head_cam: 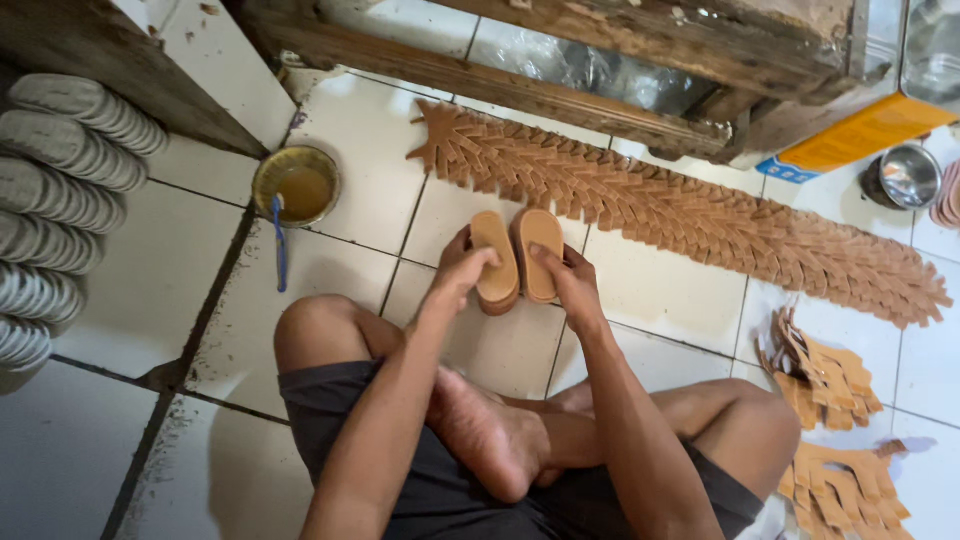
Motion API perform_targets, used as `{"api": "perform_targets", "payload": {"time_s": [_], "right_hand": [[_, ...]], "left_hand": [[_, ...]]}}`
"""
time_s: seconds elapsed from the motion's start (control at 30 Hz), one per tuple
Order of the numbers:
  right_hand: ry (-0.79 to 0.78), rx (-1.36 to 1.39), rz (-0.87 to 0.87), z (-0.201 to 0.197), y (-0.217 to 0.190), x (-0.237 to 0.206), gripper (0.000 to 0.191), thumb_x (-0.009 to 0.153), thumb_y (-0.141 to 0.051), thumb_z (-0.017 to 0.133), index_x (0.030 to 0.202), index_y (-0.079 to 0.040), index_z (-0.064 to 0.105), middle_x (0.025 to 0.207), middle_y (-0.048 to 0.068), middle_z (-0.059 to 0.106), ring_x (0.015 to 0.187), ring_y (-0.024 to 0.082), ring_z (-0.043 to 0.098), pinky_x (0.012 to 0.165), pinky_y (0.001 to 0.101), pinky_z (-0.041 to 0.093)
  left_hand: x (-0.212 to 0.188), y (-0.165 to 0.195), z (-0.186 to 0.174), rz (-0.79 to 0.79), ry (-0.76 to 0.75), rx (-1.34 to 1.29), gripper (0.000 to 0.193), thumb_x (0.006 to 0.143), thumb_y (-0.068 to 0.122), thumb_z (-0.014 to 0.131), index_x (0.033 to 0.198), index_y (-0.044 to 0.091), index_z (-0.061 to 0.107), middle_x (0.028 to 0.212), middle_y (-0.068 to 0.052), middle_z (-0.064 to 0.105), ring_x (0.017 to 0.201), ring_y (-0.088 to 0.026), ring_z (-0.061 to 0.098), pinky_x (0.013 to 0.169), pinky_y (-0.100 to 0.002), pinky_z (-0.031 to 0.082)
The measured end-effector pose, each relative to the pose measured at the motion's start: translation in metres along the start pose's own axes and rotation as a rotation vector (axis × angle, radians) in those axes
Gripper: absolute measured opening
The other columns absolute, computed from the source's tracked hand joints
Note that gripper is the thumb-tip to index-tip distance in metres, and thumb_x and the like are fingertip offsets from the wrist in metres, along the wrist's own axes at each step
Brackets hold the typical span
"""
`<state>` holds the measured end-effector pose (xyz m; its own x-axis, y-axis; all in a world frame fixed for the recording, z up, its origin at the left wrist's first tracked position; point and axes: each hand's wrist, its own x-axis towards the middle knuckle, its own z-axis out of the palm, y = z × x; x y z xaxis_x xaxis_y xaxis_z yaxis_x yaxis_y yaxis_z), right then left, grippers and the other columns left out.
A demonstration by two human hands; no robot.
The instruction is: The person sits on the floor and applies a liquid adhesive to stacks of shoe insoles using a toothbrush. They repeatedly dip the brush into a bowl of glue and spread it over the insole surfaces, then place the treated insoles aside.
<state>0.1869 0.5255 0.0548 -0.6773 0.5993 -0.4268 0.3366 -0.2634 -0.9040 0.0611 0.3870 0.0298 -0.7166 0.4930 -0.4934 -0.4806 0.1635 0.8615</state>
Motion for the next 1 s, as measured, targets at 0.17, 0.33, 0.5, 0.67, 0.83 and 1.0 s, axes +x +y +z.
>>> {"api": "perform_targets", "payload": {"time_s": [0.17,0.33,0.5,0.67,0.83,1.0], "right_hand": [[0.025,0.034,0.048,0.042,-0.013,-0.010,0.065,0.085,-0.038,0.073,0.133,0.004,0.062,0.116,0.017,0.072,0.095,0.022,0.072,0.078,0.0345,0.059],[0.018,0.035,-0.013,0.094,-0.012,-0.005,0.066,0.091,-0.040,0.069,0.139,0.003,0.056,0.127,0.015,0.069,0.109,0.021,0.069,0.090,0.0317,0.056],[-0.004,0.055,-0.022,0.143,-0.006,0.021,0.069,0.094,-0.044,0.065,0.143,0.002,0.050,0.130,0.013,0.067,0.115,0.020,0.066,0.096,0.0331,0.053],[-0.068,0.045,-0.117,0.204,-0.008,0.043,0.068,0.096,-0.044,0.064,0.144,0.002,0.050,0.135,0.012,0.065,0.122,0.019,0.062,0.103,0.0314,0.047],[-0.026,-0.051,-0.114,0.234,-0.024,0.035,0.067,0.099,-0.045,0.064,0.145,0.001,0.049,0.138,0.013,0.062,0.124,0.020,0.059,0.104,0.0327,0.045],[0.339,-0.333,-0.710,0.256,-0.030,-0.009,0.045,0.102,-0.026,0.067,0.136,0.000,0.056,0.130,0.015,0.058,0.114,0.020,0.058,0.091,0.0348,0.052]], "left_hand": [[0.003,0.013,-0.021,0.040,0.142,-0.056,0.089,0.068,0.010,0.070,0.149,0.007,0.034,0.124,-0.015,0.064,0.113,-0.027,0.065,0.095,-0.037,0.054],[0.007,0.034,-0.058,0.241,-0.041,-0.090,0.062,0.078,0.014,0.057,0.138,-0.003,0.058,0.125,-0.017,0.069,0.113,-0.027,0.066,0.097,-0.036,0.054],[0.015,0.064,-0.106,0.238,-0.100,-0.154,0.062,0.084,0.019,0.053,0.144,0.006,0.051,0.129,-0.009,0.064,0.118,-0.022,0.061,0.102,-0.033,0.047],[0.036,0.096,-0.165,0.272,-0.004,-0.023,0.062,0.084,0.019,0.062,0.143,0.003,0.054,0.132,-0.010,0.067,0.122,-0.022,0.062,0.105,-0.034,0.048],[0.041,0.119,-0.247,0.397,0.401,0.174,0.058,0.089,0.030,0.076,0.138,0.005,0.057,0.120,-0.015,0.067,0.110,-0.025,0.065,0.095,-0.036,0.053],[0.027,0.119,-0.395,0.543,0.742,-0.051,0.027,0.093,0.010,0.065,0.119,0.002,0.066,0.110,-0.011,0.073,0.098,-0.019,0.069,0.088,-0.032,0.055]]}}
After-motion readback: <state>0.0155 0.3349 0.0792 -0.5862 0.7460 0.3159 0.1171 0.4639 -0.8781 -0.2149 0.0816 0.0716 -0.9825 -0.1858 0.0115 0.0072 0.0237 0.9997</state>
